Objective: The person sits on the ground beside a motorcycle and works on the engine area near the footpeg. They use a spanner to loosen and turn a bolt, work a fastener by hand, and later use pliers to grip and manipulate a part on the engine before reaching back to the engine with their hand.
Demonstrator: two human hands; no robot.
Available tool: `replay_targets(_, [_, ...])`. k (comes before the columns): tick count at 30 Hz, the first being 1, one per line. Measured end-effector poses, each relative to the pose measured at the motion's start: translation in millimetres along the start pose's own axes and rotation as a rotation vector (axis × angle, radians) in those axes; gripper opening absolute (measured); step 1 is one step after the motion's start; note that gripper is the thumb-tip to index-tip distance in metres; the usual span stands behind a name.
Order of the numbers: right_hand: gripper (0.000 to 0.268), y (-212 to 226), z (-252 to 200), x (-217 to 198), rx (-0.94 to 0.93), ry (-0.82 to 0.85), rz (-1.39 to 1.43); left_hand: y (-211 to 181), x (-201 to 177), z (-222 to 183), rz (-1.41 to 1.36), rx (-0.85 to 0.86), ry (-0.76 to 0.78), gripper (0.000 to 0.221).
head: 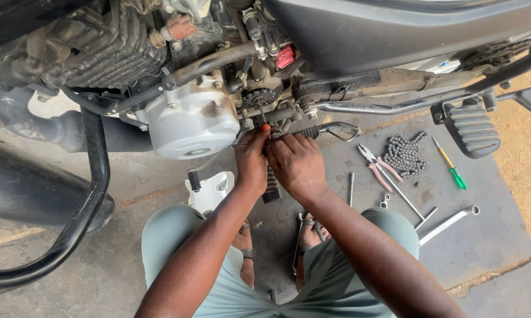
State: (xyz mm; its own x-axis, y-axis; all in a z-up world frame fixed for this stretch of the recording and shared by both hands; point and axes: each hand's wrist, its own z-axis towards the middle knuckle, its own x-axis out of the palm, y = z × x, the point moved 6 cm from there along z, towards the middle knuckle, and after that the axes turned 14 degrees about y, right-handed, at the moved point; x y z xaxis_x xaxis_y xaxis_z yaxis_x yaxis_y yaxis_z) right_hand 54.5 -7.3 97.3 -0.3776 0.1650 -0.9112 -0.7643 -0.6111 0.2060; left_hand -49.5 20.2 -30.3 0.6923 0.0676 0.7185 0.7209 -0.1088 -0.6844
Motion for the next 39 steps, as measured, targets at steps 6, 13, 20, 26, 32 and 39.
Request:
replay_targets(6, [0.033,-58.7,-26.2,80.5,0.747,0.277,1.324,-7.9,4.5,-0.3,-0.034,-0.047,0.035,0.017])
replay_targets(13, [0.028,-38.6,-16.3,81.0,0.759,0.383,1.769,1.5,0.7,2.5,-0.097,-0.188,0.087,0.023])
replay_targets(20, [0.022,-16.9,4.7,8.3,0.149,0.103,-0.044,3.5,-3.7,13.7,-0.098,-0.047,0.071,0.015])
replay_targets(26, [0.040,-41.9,-4.8,20.6,0.533,0.322,0.605,-0.7,-0.9,10.2,-0.161,-0.056,0.021,0.015])
replay_targets(32, [0.025,-47.4,-16.8,38.2,0.565,0.197,0.757,1.3,-0.6,12.5,-0.091,-0.051,0.093,0.020])
replay_targets(39, [0.015,-49.2,-21.5,70.8,0.602,0.210,1.333,-7.4,4.5,9.3,-0.126,-0.090,0.033,0.019])
